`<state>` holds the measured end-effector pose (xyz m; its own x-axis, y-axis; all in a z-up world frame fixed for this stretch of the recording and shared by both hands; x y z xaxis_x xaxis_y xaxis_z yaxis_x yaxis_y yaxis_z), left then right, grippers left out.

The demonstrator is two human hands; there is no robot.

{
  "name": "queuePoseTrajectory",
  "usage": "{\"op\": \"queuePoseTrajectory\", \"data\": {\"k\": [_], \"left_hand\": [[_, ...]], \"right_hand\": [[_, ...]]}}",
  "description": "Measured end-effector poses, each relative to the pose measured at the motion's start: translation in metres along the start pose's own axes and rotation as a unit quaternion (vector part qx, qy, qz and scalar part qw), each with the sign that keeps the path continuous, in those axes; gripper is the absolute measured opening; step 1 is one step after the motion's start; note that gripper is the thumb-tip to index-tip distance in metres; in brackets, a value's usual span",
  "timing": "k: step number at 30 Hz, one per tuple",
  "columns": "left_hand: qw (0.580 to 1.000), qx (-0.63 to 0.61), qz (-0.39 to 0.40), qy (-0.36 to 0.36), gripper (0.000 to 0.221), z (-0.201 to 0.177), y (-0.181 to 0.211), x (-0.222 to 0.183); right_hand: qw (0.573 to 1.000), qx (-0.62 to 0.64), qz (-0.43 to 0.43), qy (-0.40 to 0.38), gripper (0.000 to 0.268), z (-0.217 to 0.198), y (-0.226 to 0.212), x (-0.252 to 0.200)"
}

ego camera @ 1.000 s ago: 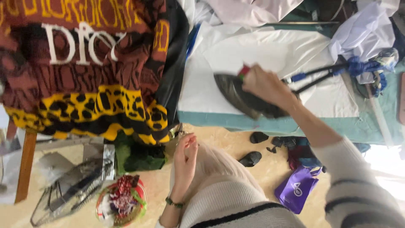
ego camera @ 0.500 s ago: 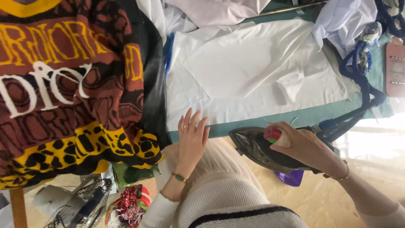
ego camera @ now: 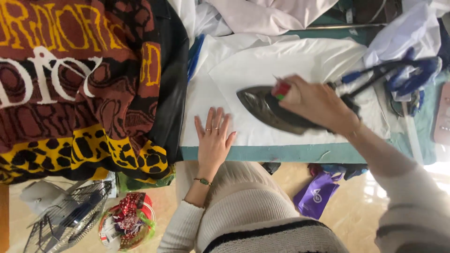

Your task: Ironing and pressing fabric pieces on a work table using an industrial steam iron.

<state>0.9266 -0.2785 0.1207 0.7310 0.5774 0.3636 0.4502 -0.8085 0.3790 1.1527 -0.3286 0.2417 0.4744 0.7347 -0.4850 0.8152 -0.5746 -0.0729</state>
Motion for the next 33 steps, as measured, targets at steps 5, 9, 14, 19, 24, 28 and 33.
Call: {"op": "queuePoseTrajectory", "data": {"k": [5, 9, 14, 19, 24, 28, 33], "left_hand": [[0.999, 0.002, -0.013, 0.029, 0.047, -0.001, -0.002, -0.003], [0.998, 0.0, -0.018, 0.054, 0.046, -0.002, -0.004, -0.006], [0.997, 0.002, -0.017, 0.075, 0.04, -0.01, -0.001, -0.002], [0.996, -0.006, -0.012, 0.083, 0.031, -0.002, -0.004, -0.011], [0.993, 0.068, -0.054, 0.081, 0.023, 0.001, -0.013, -0.018], [0.99, 0.081, -0.086, 0.076, 0.024, -0.005, -0.017, -0.017], [0.995, 0.037, -0.057, 0.076, 0.027, 0.005, -0.017, -0.015]], "right_hand": [[0.992, -0.01, -0.098, 0.085, 0.05, -0.011, -0.008, 0.076], [0.984, -0.049, -0.144, 0.097, 0.053, -0.013, -0.016, 0.103], [0.968, -0.049, -0.194, 0.154, 0.043, -0.002, -0.015, 0.106], [0.944, -0.093, -0.223, 0.225, 0.037, -0.006, -0.023, 0.093], [0.899, -0.106, -0.298, 0.304, 0.039, 0.007, -0.032, 0.078], [0.91, -0.097, -0.274, 0.297, 0.034, 0.008, -0.039, 0.069], [0.965, -0.054, -0.125, 0.225, 0.04, 0.013, -0.04, 0.09]]}}
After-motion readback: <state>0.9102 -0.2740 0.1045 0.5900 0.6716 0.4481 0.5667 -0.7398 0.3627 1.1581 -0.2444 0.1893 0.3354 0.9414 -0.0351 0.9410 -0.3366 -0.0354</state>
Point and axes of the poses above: each hand's wrist, its own x-axis towards the middle knuckle, its own z-axis out of the palm, y = z × x, the point moved 9 cm from there along x, towards the middle knuckle, and after that the axes turned 1 degree about -x, right-handed, at the moved point
